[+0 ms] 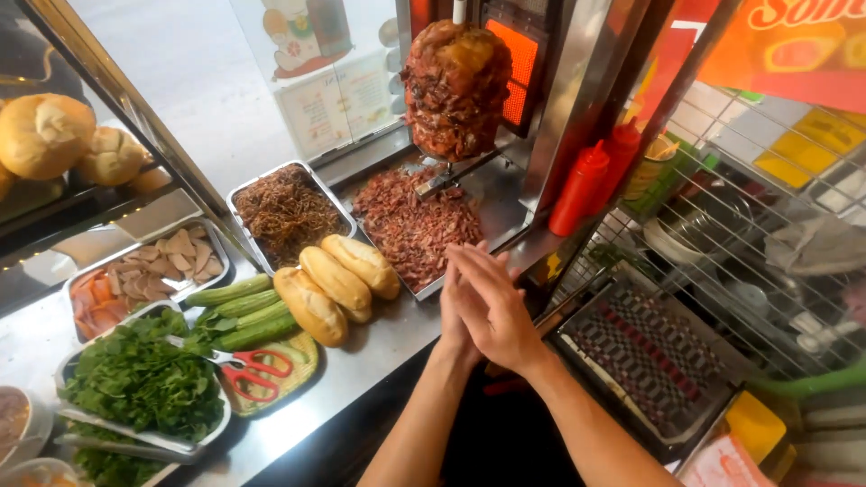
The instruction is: Handling money, cutting sausages on a board, and frying them in a pan at a food stall
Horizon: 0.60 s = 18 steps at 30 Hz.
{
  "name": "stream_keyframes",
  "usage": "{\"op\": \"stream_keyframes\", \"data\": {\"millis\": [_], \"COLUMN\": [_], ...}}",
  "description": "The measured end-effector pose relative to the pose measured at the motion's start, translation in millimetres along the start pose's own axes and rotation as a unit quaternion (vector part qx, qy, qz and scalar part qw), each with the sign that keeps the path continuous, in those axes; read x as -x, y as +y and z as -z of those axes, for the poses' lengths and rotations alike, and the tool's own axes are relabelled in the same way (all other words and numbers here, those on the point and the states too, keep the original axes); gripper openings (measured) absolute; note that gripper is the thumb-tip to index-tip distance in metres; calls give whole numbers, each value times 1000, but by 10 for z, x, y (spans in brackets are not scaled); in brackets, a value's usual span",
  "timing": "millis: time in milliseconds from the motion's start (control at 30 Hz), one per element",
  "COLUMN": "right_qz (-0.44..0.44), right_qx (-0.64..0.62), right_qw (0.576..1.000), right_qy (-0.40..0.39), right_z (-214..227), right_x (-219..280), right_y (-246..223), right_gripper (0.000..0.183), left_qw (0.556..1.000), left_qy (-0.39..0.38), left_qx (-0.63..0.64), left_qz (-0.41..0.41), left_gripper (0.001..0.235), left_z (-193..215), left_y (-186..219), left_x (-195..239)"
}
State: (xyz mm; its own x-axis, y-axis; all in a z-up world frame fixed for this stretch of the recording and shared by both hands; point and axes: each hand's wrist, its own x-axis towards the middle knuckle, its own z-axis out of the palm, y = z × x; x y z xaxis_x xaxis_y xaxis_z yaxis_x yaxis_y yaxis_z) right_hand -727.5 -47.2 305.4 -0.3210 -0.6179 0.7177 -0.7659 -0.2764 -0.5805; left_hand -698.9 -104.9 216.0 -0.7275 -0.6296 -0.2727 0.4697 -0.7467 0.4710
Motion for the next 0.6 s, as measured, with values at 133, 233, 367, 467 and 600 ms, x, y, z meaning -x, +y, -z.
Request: {"op": "stream_keyframes", "data": {"millis": [133, 233, 367, 467, 600], "right_qz": [-31, -23, -256, -301, -293], "right_qx": [-29, 24, -38, -7, 84], "right_qw": [998, 997, 963, 948, 943], "right_qy": [-54, -65, 76, 108, 132], "right_z": [572, 995, 1411, 1540, 1716], "right_x": [-123, -108, -370, -433, -655], "right_y": [708, 1726, 1965, 2512, 2763], "right_gripper": [46, 53, 40, 33, 43], "left_qw": [990, 983, 888, 895, 878], "left_qy": [-135, -127, -290, -192, -43], "left_qx": [-30, -130, -351, -388, -450], "left_qz": [-21, -6, -66, -112, -154], "left_gripper": [72, 69, 73, 61, 57], "left_z": [-904, -1554, -1685, -1508, -1270], "left_y": [-329, -272, -244, -338, -317], "left_x": [107, 342, 190, -275, -1106]}}
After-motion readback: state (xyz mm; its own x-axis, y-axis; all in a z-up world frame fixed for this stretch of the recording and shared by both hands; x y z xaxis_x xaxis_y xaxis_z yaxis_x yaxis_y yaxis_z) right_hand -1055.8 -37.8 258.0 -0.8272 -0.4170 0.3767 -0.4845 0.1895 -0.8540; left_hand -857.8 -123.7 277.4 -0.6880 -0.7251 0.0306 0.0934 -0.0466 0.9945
